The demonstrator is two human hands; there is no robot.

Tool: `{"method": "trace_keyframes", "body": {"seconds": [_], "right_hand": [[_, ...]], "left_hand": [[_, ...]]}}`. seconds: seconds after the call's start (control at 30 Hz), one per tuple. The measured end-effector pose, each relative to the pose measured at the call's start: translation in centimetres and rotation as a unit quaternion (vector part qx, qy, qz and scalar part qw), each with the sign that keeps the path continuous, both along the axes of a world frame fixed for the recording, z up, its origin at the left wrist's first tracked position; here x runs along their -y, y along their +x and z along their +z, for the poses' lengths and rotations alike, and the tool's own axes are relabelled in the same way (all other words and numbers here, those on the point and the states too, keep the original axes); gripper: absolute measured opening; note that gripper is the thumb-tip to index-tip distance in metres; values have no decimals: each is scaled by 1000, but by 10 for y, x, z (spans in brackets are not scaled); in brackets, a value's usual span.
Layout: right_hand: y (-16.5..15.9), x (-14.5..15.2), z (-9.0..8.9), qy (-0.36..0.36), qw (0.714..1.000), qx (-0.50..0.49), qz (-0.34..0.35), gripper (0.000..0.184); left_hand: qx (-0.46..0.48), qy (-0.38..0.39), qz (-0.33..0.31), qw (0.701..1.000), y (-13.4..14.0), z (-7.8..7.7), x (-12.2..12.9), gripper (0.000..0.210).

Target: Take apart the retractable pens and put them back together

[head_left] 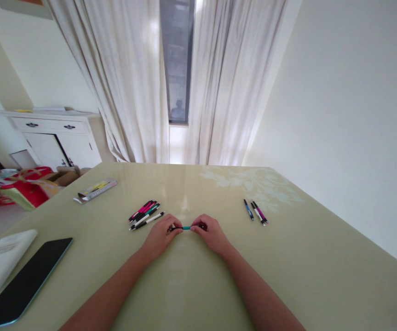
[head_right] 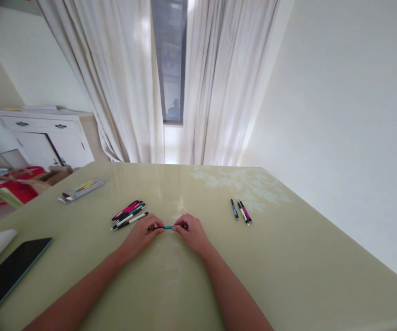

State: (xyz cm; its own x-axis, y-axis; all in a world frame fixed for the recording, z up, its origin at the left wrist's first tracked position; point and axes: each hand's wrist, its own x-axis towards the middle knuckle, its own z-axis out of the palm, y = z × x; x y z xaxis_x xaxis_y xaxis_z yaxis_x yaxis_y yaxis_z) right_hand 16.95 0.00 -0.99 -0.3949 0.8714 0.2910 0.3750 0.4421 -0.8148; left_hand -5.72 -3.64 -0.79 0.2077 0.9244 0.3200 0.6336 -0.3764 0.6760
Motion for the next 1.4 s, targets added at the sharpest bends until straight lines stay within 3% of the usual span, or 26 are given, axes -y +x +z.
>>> {"method": "trace_keyframes", "body": {"seconds": [0.1,0.2,0.37,0.53,0.67,0.83,1.0,1.3,1.4], "right_hand": [[0,1,0,2,1000,3,6,6],[0,0,-1,5,1000,4,5,7],[0,-1,-3,1,1000,8,1,8],[0,0,-4,-2,1000,9,8,5],[0,2,-3,9,1000,13,-2,5],[-1,5,-1,55,996,60,19,10],[-4,10,0,98,988,120,15,12],[10,57,-7,82,991,105,23,9],[13,74,-8,83,991,105,6,8]], "left_hand": [[-13,-10,0,1000,1,0,0,34],[0,-34,9,999,1,-2,0,27],[-9,-11,-13,1000,2,0,3,22],[9,-65,-4,998,1,1,4,30],[-6,-35,-25,999,1,-3,4,24],[-89,1,17,996,3,-4,4,45],[-114,-2,10,993,5,1,10,26],[-187,-8,4,982,18,-1,48,44],[-191,-20,8,981,19,2,63,40]]}}
